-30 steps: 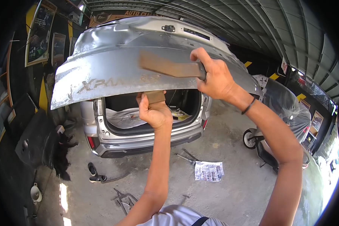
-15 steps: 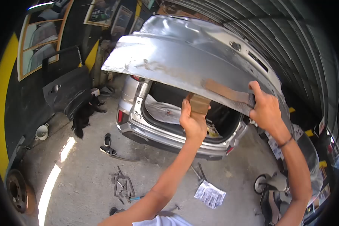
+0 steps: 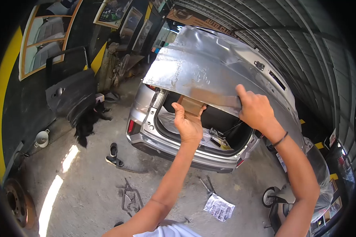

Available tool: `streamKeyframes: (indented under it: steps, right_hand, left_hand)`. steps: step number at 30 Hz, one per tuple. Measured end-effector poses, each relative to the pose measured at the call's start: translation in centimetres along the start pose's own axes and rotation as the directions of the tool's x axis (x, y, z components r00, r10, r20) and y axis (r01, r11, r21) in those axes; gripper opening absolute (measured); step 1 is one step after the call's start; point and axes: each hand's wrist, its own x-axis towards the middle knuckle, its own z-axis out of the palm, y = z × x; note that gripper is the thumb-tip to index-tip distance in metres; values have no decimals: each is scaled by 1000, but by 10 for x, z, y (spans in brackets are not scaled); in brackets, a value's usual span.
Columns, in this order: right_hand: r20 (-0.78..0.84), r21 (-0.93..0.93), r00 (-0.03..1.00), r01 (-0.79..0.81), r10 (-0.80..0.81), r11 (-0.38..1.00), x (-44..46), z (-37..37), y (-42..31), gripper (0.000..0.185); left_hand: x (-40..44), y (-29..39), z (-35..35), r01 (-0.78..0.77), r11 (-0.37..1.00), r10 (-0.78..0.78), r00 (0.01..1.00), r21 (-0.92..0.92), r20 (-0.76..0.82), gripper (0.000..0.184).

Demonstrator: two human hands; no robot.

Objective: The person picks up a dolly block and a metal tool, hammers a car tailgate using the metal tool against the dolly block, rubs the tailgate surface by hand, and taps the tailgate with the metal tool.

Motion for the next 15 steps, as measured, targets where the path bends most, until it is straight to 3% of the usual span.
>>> streamKeyframes:
  steps: [2, 4, 7, 8, 10, 12, 14, 15]
  right_hand:
    - [196, -283, 960, -141, 201, 949, 22, 2, -4, 52]
    - [242, -255, 929, -219, 282, 942, 53, -17, -35, 48]
    - [-14, 224, 989, -138, 145, 965, 54, 0, -56, 47]
    - [-8, 204, 987, -155, 160, 966, 53, 9, -54, 47]
    - [296, -205, 939, -119, 177, 972, 65, 17, -56, 50]
    - [283, -270, 928, -166, 243, 948, 83, -4, -70, 49]
    - [279, -44, 870, -411, 406, 911, 103, -30, -105, 46]
    - [101, 111, 962, -265, 254, 958, 99, -15, -101, 43]
  left_hand:
    - [8, 16, -8, 14, 1000, -12, 998, 28, -69, 62]
    - [18, 35, -3, 12, 1000, -12, 998, 3, -64, 60]
    - [28, 47, -4, 46, 998, -49, 995, -34, -90, 59]
    - [29, 50, -5, 58, 998, -59, 995, -14, -75, 57]
    - [30, 54, -11, 73, 997, -73, 995, -4, -68, 56]
    - [35, 57, -16, 63, 998, -63, 998, -13, -18, 53]
    - [35, 58, -10, 85, 996, -85, 994, -13, -66, 52]
    - [32, 57, -13, 120, 991, -123, 990, -51, -70, 52]
